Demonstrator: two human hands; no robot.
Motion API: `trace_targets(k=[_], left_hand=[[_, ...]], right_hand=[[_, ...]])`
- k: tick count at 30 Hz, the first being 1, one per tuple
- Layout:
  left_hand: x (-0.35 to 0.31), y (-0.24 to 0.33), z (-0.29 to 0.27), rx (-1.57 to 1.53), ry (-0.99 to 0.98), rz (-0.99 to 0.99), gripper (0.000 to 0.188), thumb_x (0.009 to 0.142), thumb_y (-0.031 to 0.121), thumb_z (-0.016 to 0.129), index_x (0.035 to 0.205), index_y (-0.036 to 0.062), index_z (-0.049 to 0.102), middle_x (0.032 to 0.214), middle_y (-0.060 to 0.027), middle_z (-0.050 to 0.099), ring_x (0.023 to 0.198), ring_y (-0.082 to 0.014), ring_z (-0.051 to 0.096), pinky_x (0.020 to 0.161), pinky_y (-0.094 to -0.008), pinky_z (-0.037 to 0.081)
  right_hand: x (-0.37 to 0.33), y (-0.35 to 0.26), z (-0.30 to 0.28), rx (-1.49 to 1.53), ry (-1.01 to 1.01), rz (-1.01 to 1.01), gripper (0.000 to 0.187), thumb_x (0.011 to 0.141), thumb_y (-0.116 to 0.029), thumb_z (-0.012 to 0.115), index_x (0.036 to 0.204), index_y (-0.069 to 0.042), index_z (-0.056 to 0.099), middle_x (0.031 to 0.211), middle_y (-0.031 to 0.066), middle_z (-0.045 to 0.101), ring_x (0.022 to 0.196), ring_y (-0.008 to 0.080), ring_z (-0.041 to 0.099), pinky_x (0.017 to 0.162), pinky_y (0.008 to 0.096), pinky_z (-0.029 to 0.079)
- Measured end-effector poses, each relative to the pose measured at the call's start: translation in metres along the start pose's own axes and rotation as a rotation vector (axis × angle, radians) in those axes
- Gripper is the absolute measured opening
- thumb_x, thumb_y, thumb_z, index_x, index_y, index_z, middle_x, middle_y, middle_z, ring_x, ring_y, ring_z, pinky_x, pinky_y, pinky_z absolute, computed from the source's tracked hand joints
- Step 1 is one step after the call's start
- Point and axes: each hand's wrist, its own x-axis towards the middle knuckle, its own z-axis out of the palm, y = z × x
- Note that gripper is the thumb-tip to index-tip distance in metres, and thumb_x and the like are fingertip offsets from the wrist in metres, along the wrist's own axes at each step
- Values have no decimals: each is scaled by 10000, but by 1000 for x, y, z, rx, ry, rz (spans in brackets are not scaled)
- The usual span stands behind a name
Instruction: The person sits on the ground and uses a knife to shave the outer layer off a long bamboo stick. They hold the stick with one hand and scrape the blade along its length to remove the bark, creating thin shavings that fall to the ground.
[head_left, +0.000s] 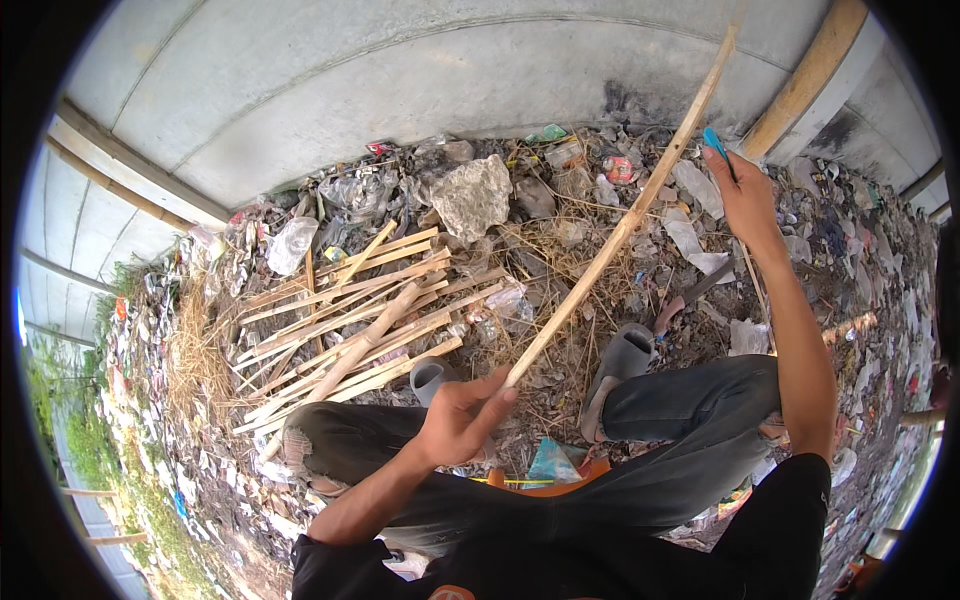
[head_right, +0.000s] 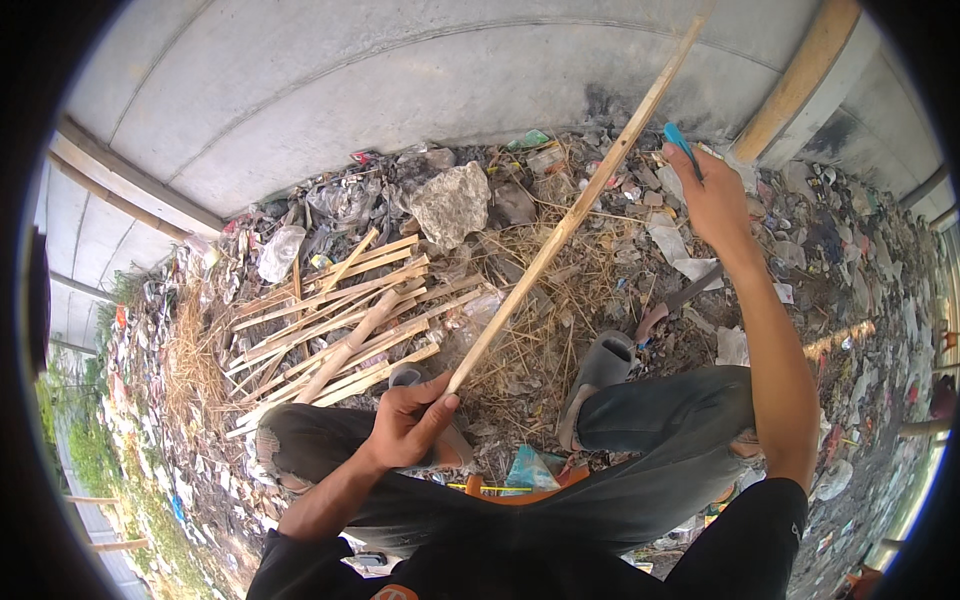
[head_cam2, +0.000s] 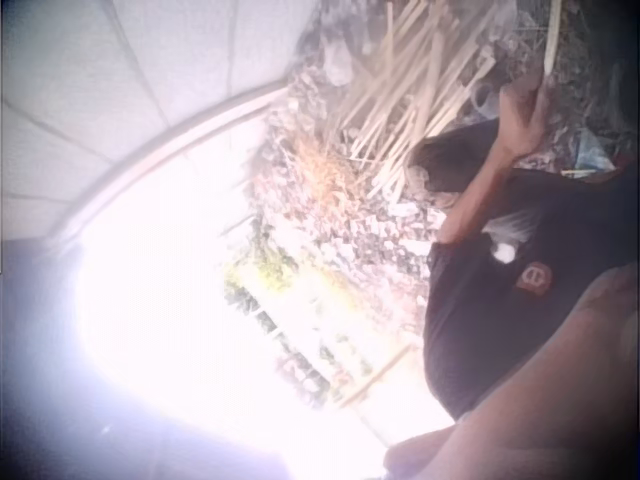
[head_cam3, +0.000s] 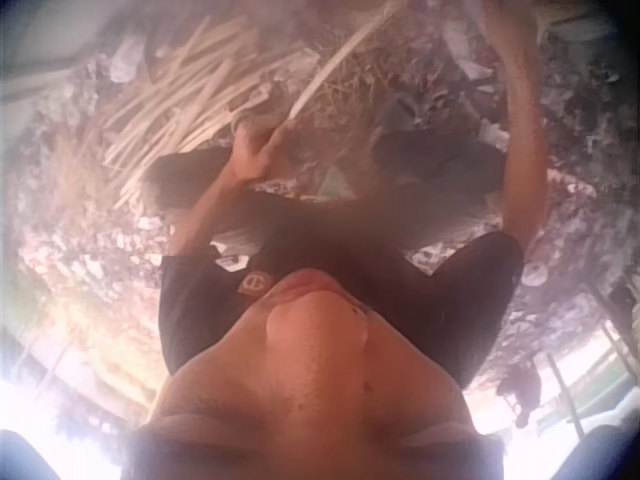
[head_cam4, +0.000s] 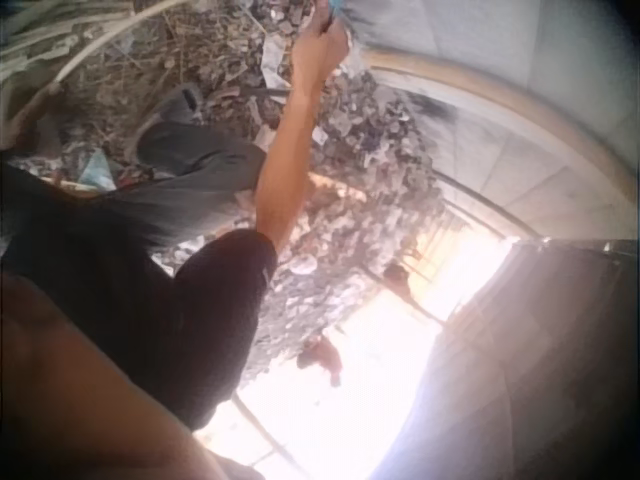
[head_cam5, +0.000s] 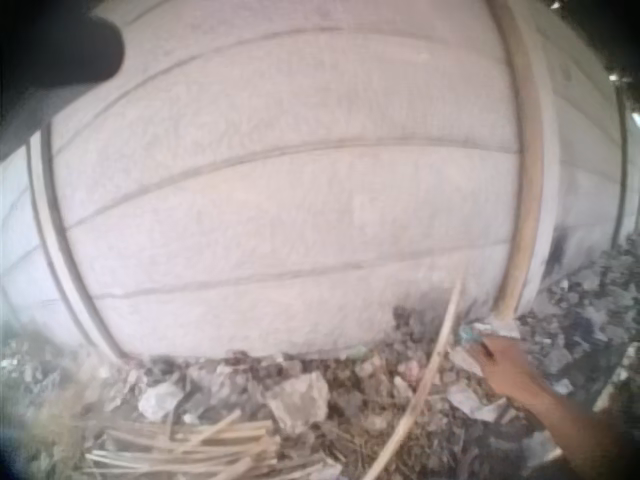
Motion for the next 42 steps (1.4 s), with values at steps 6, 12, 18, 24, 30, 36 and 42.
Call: trace_targets(k=[6,12,18,24,30,36,42], left_hand=[[14,8,3,-210,-18,-5,371,1060,139,574,1383,-43,585,730,47,573,645,-11,481,558,-223,393],[21,19,1,-306,-29,-2,417,1106,203,471,1444,-37,515,696,82,477,602,0,397,543,-210,328],[22,15,6,-364,-20,-83,442,1116,255,439,1440,-38,506,685,96,437,597,3,371,550,-206,307],[20,8,18,-350,50,-67,398,1121,287,418,1268,-43,586,616,62,416,515,-20,356,476,-212,286],[3,14,11,-358,-107,-231,458,1131,334,362,1308,-36,566,583,67,365,490,-28,325,474,-221,287],[18,11,9,-652,-166,-227,469,1134,319,353,1365,-61,502,617,80,357,486,-20,297,474,-229,274],[22,21,4,-610,-110,-237,463,1134,321,352,1376,-44,504,618,82,343,489,-19,299,470,-229,267]], right_hand=[[-64,-82,3,437,-110,-109,413,1042,-393,599,873,-16,598,616,17,446,571,108,440,524,315,339],[-95,-110,11,379,-210,-277,417,1052,-348,580,800,-17,551,562,41,427,504,128,386,477,345,316],[-135,-134,28,189,-575,-466,537,995,-516,586,789,-21,608,533,152,591,484,362,619,472,457,478],[-148,-144,46,65,-612,-550,550,988,-528,596,746,-34,588,527,163,582,510,378,641,476,467,500],[-47,-91,33,56,-311,-153,563,1037,-501,528,780,-12,634,503,155,529,460,345,563,482,455,432],[-111,-117,27,134,-513,-348,592,1009,-538,560,755,-7,624,512,182,529,466,382,569,481,484,425],[-134,-138,42,118,-626,-430,581,999,-530,568,754,-6,623,535,195,584,519,418,624,510,511,488]])
